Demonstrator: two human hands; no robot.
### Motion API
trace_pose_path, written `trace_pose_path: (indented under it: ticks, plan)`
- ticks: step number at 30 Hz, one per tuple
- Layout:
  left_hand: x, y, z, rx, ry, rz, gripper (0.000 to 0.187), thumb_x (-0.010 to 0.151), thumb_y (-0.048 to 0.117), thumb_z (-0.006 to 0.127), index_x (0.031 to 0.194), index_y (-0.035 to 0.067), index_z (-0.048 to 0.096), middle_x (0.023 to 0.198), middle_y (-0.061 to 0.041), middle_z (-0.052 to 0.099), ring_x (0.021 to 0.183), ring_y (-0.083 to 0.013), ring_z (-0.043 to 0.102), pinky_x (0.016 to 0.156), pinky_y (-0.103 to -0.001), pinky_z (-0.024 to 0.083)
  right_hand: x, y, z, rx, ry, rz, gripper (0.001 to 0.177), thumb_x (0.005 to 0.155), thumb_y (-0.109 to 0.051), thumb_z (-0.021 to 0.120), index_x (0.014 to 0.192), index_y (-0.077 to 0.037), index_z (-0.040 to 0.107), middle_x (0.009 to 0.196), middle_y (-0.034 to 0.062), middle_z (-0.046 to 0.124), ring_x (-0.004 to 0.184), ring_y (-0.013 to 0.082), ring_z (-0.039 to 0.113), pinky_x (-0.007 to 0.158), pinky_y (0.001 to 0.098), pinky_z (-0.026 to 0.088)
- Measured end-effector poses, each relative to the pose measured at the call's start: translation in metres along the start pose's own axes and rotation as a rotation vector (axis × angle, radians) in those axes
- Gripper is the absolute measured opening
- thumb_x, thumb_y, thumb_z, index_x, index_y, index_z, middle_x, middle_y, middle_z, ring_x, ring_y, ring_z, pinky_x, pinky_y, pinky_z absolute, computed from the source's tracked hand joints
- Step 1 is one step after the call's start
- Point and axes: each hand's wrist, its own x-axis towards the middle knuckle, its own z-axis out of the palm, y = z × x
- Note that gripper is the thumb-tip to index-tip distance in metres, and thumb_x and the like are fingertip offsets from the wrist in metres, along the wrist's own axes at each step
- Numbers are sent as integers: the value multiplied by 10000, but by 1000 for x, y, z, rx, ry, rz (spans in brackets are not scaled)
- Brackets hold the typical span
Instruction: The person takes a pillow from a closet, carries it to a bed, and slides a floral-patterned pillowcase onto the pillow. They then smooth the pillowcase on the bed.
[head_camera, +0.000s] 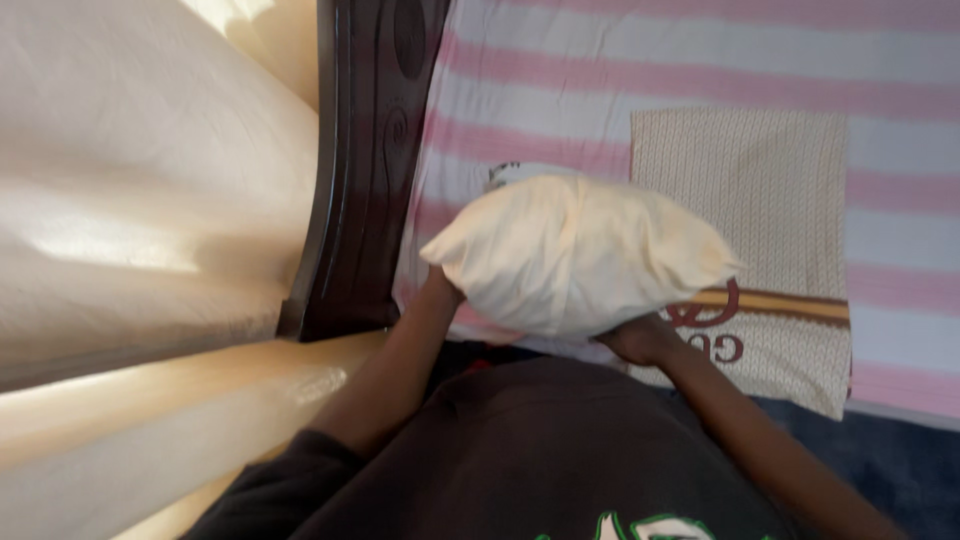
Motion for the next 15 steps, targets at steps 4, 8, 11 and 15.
trace_pose_path:
  ticks: [4, 8, 11, 15]
  plan:
    - [-14, 10, 2, 5, 41, -5, 216, 886, 136, 700, 1070, 30, 664, 979, -120, 723, 862, -198, 676, 777, -354, 563, -5, -18, 5, -23, -252, -5, 767, 905, -630, 604, 1523, -195, 471, 1626, 115, 388, 1528, 334, 294, 1262, 427, 226]
    - [-15, 17, 0, 47, 86, 0, 216, 892, 130, 694, 1080, 28, 666, 989, -122, 725, 868, -199, 678, 780, -355, 565, 7, -26, 29, -29, -331, -22, 791, 890, -664, 610, 1529, -219, 471, 1663, 111, 319, 1557, 329, 235, 1274, 444, 180]
    - [-16, 11, -5, 90, 142, -1, 216, 896, 125, 689, 1088, 26, 667, 997, -124, 726, 873, -199, 679, 783, -355, 567, 18, -37, 39, 25, -155, -333, 924, 866, -677, 615, 1583, -166, 338, 1676, 182, 217, 1539, 382, 167, 1223, 467, 172]
    - [-9, 2, -17, 160, 228, -6, 217, 903, 120, 683, 1097, 24, 669, 1007, -125, 728, 879, -199, 681, 787, -356, 569, 32, -67, 33, 12, -260, -297, 941, 870, -738, 548, 1612, -222, 285, 1696, 149, 184, 1567, 354, 129, 1251, 458, 154]
